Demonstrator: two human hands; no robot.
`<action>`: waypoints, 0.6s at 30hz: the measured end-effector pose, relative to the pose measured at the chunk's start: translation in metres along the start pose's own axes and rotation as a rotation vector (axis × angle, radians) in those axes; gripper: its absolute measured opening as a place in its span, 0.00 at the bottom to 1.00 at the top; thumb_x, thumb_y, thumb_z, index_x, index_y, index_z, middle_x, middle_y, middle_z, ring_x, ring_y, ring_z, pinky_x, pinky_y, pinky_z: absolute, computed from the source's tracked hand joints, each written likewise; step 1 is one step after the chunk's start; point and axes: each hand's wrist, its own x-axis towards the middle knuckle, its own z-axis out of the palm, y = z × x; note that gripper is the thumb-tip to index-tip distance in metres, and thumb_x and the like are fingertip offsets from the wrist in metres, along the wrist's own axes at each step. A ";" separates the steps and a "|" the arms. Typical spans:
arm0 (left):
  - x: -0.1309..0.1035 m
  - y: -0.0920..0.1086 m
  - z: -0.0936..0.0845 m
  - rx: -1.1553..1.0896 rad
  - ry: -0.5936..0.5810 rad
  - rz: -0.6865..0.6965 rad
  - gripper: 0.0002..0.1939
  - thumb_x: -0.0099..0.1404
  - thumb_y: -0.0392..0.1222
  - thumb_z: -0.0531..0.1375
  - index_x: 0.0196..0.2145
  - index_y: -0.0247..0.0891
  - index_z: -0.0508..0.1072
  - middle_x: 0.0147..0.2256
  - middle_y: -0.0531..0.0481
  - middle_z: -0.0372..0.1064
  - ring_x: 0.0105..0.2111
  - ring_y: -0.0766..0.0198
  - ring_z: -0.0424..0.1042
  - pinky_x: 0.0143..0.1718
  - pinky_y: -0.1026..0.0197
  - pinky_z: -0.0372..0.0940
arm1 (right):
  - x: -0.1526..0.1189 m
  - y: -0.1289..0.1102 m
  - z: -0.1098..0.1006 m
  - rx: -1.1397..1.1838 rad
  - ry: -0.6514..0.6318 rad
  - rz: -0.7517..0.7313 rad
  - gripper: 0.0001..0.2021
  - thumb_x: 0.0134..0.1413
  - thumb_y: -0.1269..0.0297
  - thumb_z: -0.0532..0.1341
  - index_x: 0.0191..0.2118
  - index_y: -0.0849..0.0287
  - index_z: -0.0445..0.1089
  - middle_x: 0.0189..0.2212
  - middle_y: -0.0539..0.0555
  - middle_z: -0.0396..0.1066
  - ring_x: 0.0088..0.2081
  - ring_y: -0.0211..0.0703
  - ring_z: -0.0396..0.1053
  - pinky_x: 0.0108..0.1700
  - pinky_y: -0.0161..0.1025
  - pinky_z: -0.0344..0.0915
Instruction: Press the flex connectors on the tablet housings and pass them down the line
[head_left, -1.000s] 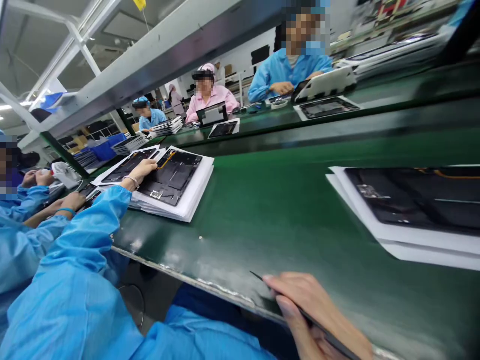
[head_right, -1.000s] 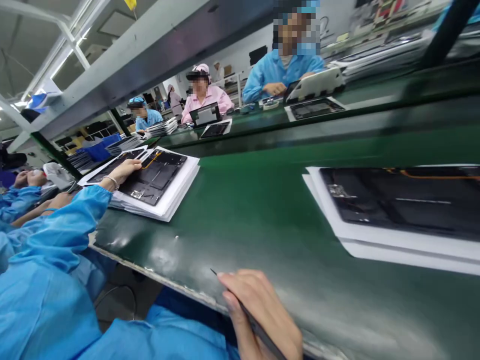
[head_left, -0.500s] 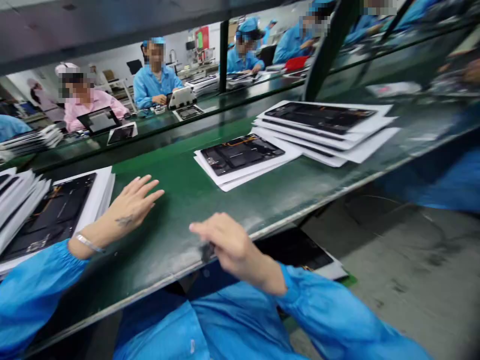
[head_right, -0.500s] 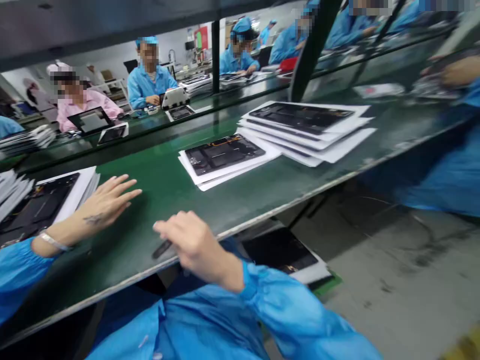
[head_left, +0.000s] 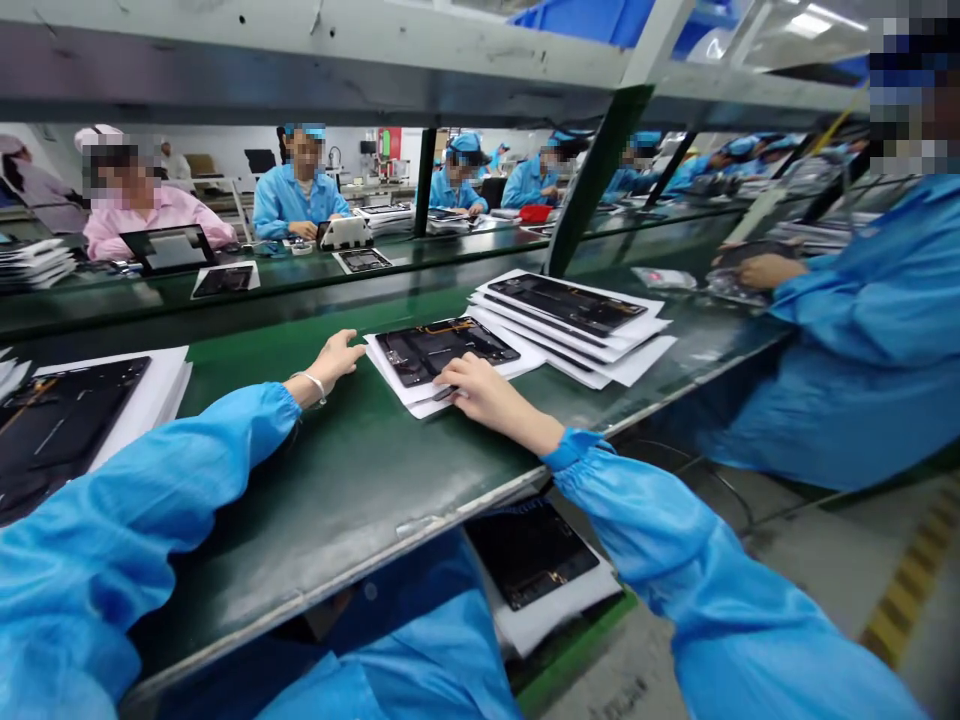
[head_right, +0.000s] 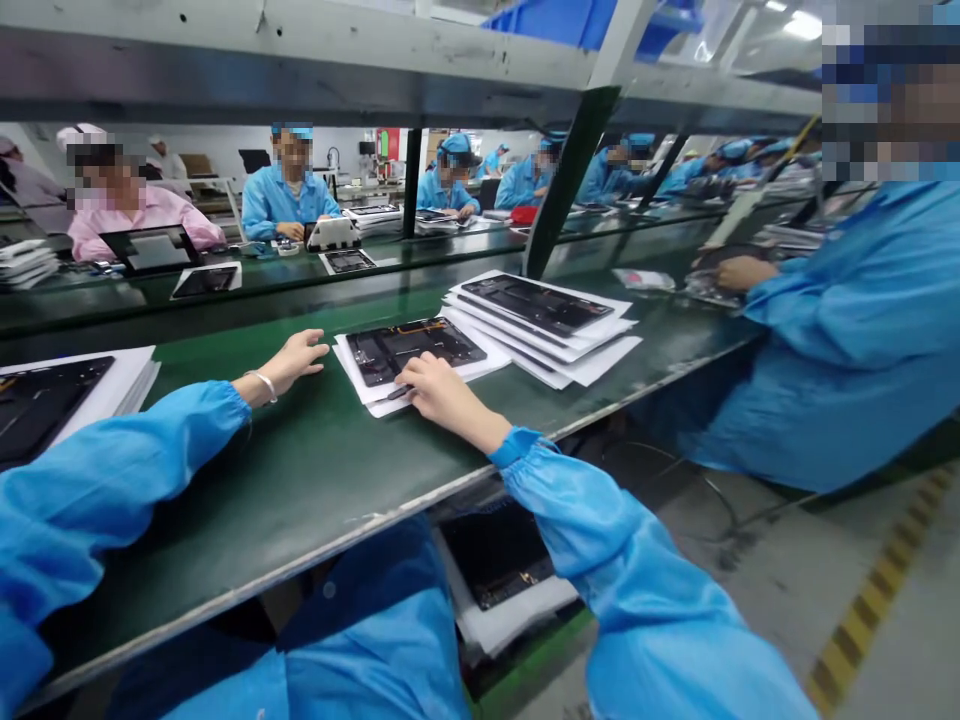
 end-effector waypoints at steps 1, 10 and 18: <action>0.009 -0.001 0.002 -0.021 0.006 -0.030 0.20 0.72 0.48 0.60 0.57 0.36 0.68 0.55 0.41 0.67 0.50 0.54 0.72 0.50 0.47 0.73 | -0.001 -0.001 0.001 -0.012 -0.004 -0.016 0.15 0.53 0.81 0.57 0.43 0.62 0.74 0.42 0.59 0.74 0.41 0.47 0.61 0.42 0.42 0.56; 0.068 0.005 0.008 0.052 -0.168 -0.127 0.18 0.72 0.47 0.61 0.54 0.36 0.70 0.54 0.42 0.68 0.51 0.54 0.72 0.52 0.46 0.71 | 0.012 -0.010 0.006 -0.103 -0.024 -0.135 0.12 0.52 0.82 0.54 0.35 0.60 0.71 0.37 0.59 0.71 0.40 0.48 0.59 0.40 0.43 0.50; 0.104 0.014 0.012 0.067 -0.337 -0.291 0.18 0.71 0.47 0.61 0.53 0.34 0.70 0.51 0.42 0.70 0.48 0.56 0.73 0.48 0.49 0.73 | 0.008 -0.008 0.014 -0.058 0.017 -0.129 0.13 0.48 0.83 0.54 0.34 0.59 0.68 0.35 0.57 0.69 0.38 0.47 0.58 0.39 0.41 0.50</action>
